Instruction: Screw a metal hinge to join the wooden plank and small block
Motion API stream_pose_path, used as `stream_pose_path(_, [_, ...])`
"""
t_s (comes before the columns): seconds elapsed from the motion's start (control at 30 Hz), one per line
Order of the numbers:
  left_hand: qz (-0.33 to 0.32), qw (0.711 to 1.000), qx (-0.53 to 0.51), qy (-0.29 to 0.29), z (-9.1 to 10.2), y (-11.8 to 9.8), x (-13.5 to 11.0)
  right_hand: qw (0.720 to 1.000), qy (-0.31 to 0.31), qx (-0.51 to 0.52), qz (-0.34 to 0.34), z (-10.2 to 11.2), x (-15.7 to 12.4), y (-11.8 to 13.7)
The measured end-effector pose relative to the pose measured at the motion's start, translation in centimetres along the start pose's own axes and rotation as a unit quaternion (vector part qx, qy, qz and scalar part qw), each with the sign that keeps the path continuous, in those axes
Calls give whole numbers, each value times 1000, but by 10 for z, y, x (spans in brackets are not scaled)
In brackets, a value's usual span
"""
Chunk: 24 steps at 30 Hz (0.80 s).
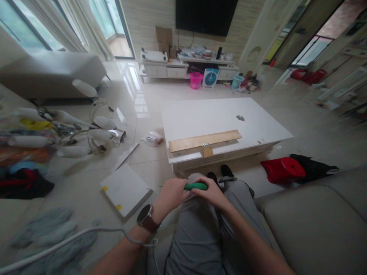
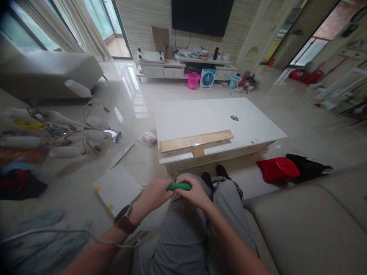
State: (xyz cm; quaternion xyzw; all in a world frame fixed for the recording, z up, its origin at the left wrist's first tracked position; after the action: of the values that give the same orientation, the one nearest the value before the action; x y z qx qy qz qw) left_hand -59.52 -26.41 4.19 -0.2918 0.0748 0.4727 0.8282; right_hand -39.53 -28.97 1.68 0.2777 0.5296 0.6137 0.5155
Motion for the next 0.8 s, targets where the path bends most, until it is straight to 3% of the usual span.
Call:
stream_pose_path(0.1, [-39,998,36,-37,-6,0,0,996,46,-79,22,2,-1,-1])
stream_pose_path(0.17, [-79,989,45,-119,-11,-2,-2,993,7,-109,47,16,-2,-8])
stream_pose_path(0.23, [-108,972,43,-206,-15,-3,-4,986,-97,-132,32,53,1,-22])
stream_pose_path(0.33, [-107,955,6,-277,-22,5,-1,939,-284,-181,-66,152,14,-56])
stream_pose_path(0.47, [-20,949,-102,-297,-46,50,21,870,-414,-224,-146,305,53,-109])
stream_pose_path(0.57, [121,922,-238,-282,-84,107,39,838,-447,-249,-190,385,91,-151])
stream_pose_path(0.7, [314,850,-377,-193,-145,177,52,809,-462,-276,-236,440,137,-204])
stream_pose_path(0.8, [386,806,-424,-142,-182,204,67,798,-458,-302,-249,462,161,-237])
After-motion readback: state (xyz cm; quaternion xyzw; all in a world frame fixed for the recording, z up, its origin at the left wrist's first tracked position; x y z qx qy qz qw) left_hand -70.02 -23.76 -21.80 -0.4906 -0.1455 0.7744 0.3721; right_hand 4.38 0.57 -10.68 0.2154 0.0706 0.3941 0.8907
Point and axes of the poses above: each hand's wrist, its own x-axis towards the middle knuckle, its own z-axis out of the back of the hand, y = z × x, the point moved 1 cm from there along x, towards the middle knuckle, and after that the axes turned 7 degrees about y, right-handed, at the moved point
